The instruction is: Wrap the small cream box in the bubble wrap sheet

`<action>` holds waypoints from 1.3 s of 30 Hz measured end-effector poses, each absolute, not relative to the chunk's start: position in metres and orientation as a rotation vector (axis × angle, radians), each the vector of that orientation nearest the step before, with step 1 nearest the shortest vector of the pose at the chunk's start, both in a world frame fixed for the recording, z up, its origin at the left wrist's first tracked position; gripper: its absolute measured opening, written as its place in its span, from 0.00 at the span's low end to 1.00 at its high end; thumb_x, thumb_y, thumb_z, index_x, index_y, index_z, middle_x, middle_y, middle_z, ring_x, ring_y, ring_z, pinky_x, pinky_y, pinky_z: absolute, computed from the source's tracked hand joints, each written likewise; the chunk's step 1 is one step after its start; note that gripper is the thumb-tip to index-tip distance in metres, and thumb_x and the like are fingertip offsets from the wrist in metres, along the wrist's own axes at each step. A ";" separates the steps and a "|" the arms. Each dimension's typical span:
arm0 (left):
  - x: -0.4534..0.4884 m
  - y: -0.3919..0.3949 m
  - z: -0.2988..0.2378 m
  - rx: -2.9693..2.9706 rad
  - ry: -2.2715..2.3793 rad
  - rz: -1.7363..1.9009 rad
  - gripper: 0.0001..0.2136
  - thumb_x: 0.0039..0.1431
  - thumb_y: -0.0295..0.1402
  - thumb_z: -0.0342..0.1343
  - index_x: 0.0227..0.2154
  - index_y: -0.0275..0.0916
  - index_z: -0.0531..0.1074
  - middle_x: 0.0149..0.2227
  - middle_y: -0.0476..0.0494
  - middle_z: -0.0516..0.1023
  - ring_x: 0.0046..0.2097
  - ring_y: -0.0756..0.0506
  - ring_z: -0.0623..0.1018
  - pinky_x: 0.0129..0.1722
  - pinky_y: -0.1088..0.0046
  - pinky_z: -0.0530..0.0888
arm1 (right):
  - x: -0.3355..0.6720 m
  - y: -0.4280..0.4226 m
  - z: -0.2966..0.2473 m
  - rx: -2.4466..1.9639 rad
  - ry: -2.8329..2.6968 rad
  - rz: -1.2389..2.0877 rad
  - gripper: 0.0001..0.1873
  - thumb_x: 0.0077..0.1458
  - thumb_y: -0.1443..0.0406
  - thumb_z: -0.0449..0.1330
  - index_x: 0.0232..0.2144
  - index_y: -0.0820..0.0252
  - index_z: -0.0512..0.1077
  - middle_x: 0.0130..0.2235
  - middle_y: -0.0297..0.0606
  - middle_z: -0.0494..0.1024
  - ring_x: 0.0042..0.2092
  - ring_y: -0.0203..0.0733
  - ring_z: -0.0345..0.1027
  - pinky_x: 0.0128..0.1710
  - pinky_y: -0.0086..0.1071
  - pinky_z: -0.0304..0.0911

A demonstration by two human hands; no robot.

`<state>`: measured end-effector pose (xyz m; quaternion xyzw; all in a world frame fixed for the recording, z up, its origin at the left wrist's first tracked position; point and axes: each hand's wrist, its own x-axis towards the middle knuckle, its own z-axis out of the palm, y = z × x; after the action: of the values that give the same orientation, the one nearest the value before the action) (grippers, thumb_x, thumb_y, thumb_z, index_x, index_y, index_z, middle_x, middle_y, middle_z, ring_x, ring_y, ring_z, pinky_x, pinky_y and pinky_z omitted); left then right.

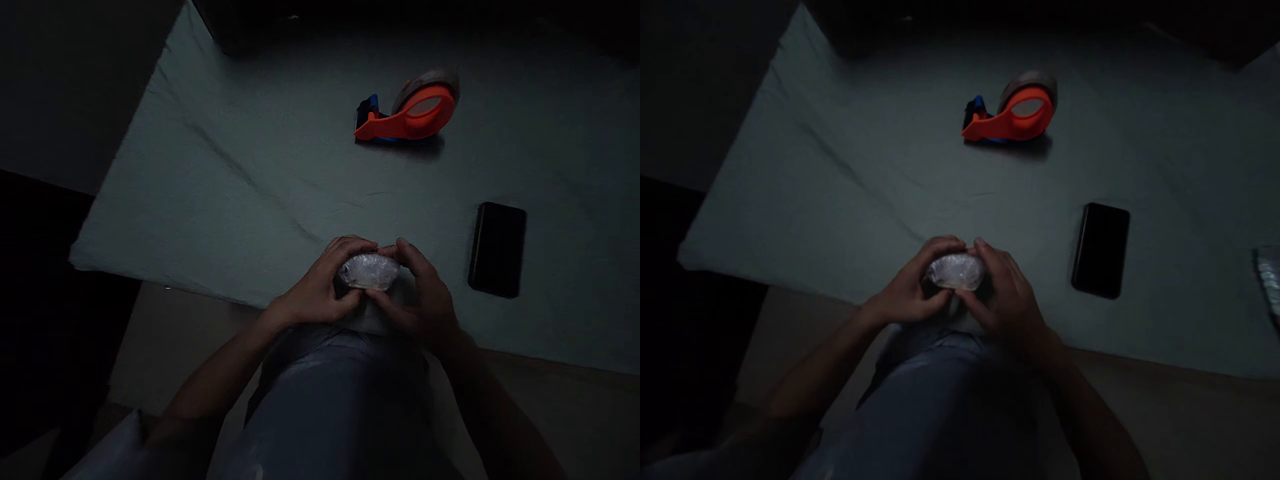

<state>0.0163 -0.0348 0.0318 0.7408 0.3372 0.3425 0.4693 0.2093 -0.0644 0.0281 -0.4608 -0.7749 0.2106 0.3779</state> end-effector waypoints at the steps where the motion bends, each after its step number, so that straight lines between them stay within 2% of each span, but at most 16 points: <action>1: 0.015 -0.032 0.028 1.889 0.865 0.796 0.29 0.51 0.26 0.55 0.57 0.44 0.59 0.56 0.39 0.66 0.62 0.38 0.62 0.62 0.53 0.60 | 0.210 -0.062 0.024 -1.175 -2.013 0.512 0.42 0.54 0.64 0.63 0.66 0.52 0.46 0.52 0.46 0.73 0.53 0.48 0.69 0.51 0.46 0.69; 5: 0.005 -0.027 0.017 2.078 1.036 0.552 0.39 0.52 0.32 0.60 0.64 0.47 0.47 0.64 0.37 0.57 0.68 0.34 0.47 0.65 0.43 0.43 | 0.216 -0.057 0.009 -1.264 -2.071 0.608 0.44 0.54 0.56 0.62 0.66 0.55 0.45 0.59 0.52 0.65 0.60 0.53 0.61 0.56 0.53 0.63; 8: -0.004 -0.030 0.016 2.112 1.117 0.475 0.45 0.51 0.36 0.62 0.66 0.47 0.39 0.67 0.36 0.50 0.69 0.33 0.43 0.65 0.41 0.39 | 0.228 -0.060 0.005 -1.314 -1.963 0.665 0.45 0.53 0.51 0.61 0.66 0.56 0.47 0.63 0.53 0.58 0.64 0.57 0.53 0.58 0.57 0.58; 12: -0.006 -0.034 0.016 2.118 1.179 0.422 0.42 0.54 0.33 0.59 0.66 0.46 0.39 0.68 0.36 0.50 0.70 0.34 0.40 0.64 0.40 0.36 | 0.239 -0.064 0.010 -1.358 -1.827 0.669 0.36 0.55 0.59 0.60 0.63 0.54 0.54 0.60 0.49 0.64 0.61 0.53 0.58 0.57 0.54 0.61; 14: -0.002 -0.034 0.015 2.118 1.156 0.438 0.38 0.56 0.29 0.56 0.65 0.45 0.42 0.67 0.37 0.54 0.70 0.36 0.41 0.64 0.41 0.35 | 0.238 -0.064 0.015 -1.344 -1.853 0.626 0.33 0.54 0.65 0.60 0.61 0.53 0.58 0.57 0.47 0.68 0.59 0.51 0.62 0.55 0.51 0.64; 16: 0.004 -0.033 0.016 2.108 1.116 0.495 0.33 0.56 0.26 0.54 0.63 0.43 0.49 0.64 0.38 0.61 0.70 0.38 0.46 0.65 0.43 0.34 | 0.234 -0.062 0.021 -1.290 -1.919 0.554 0.30 0.54 0.69 0.59 0.59 0.55 0.61 0.54 0.46 0.71 0.56 0.50 0.65 0.54 0.49 0.65; 18: 0.009 -0.032 0.019 2.052 1.065 0.592 0.29 0.54 0.27 0.55 0.60 0.42 0.56 0.60 0.39 0.66 0.67 0.39 0.57 0.66 0.48 0.39 | 0.230 -0.058 0.029 -1.244 -1.973 0.519 0.26 0.54 0.72 0.57 0.56 0.55 0.65 0.51 0.45 0.74 0.54 0.48 0.68 0.52 0.48 0.66; 20: 0.011 -0.033 0.026 1.918 1.004 0.659 0.27 0.53 0.30 0.58 0.56 0.40 0.60 0.56 0.39 0.69 0.60 0.40 0.67 0.65 0.56 0.53 | 0.229 -0.054 0.037 -1.212 -2.020 0.540 0.21 0.56 0.73 0.55 0.52 0.55 0.68 0.48 0.43 0.76 0.50 0.46 0.70 0.49 0.45 0.68; 22: 0.011 -0.036 0.034 1.738 0.957 0.674 0.25 0.53 0.34 0.59 0.55 0.39 0.62 0.53 0.39 0.71 0.54 0.42 0.72 0.57 0.64 0.65 | 0.230 -0.051 0.046 -1.156 -2.088 0.585 0.16 0.57 0.73 0.54 0.47 0.56 0.70 0.44 0.42 0.78 0.46 0.44 0.72 0.46 0.42 0.70; 23: 0.011 -0.037 0.037 1.650 0.945 0.668 0.24 0.54 0.35 0.58 0.54 0.38 0.63 0.52 0.40 0.71 0.52 0.42 0.73 0.53 0.67 0.68 | 0.231 -0.050 0.050 -1.120 -2.126 0.602 0.15 0.57 0.73 0.55 0.46 0.56 0.71 0.42 0.41 0.79 0.44 0.43 0.73 0.44 0.40 0.70; 31: 0.015 -0.049 0.048 1.215 0.957 0.531 0.16 0.59 0.40 0.53 0.47 0.37 0.71 0.39 0.45 0.75 0.40 0.46 0.73 0.39 0.74 0.70 | 0.230 -0.059 0.067 -1.115 -2.326 0.678 0.10 0.60 0.66 0.54 0.43 0.56 0.72 0.38 0.37 0.79 0.41 0.39 0.73 0.40 0.34 0.69; 34: 0.014 -0.048 0.049 1.223 0.912 0.477 0.15 0.60 0.42 0.53 0.45 0.38 0.72 0.40 0.45 0.75 0.41 0.46 0.74 0.41 0.74 0.70 | 0.224 -0.061 0.064 -1.123 -2.303 0.654 0.08 0.60 0.68 0.53 0.39 0.56 0.72 0.34 0.35 0.79 0.37 0.38 0.73 0.36 0.31 0.68; 39: 0.012 -0.043 0.050 1.298 0.902 0.466 0.15 0.58 0.42 0.56 0.44 0.39 0.71 0.40 0.46 0.74 0.43 0.46 0.73 0.44 0.74 0.69 | 0.217 -0.059 0.060 -1.146 -2.171 0.612 0.06 0.58 0.71 0.53 0.34 0.57 0.68 0.32 0.35 0.78 0.34 0.35 0.73 0.33 0.28 0.67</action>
<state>0.0120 -0.0435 0.0498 0.5781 0.4016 0.2075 0.6793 0.2175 -0.0590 0.0599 -0.4321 -0.8183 0.2305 0.3010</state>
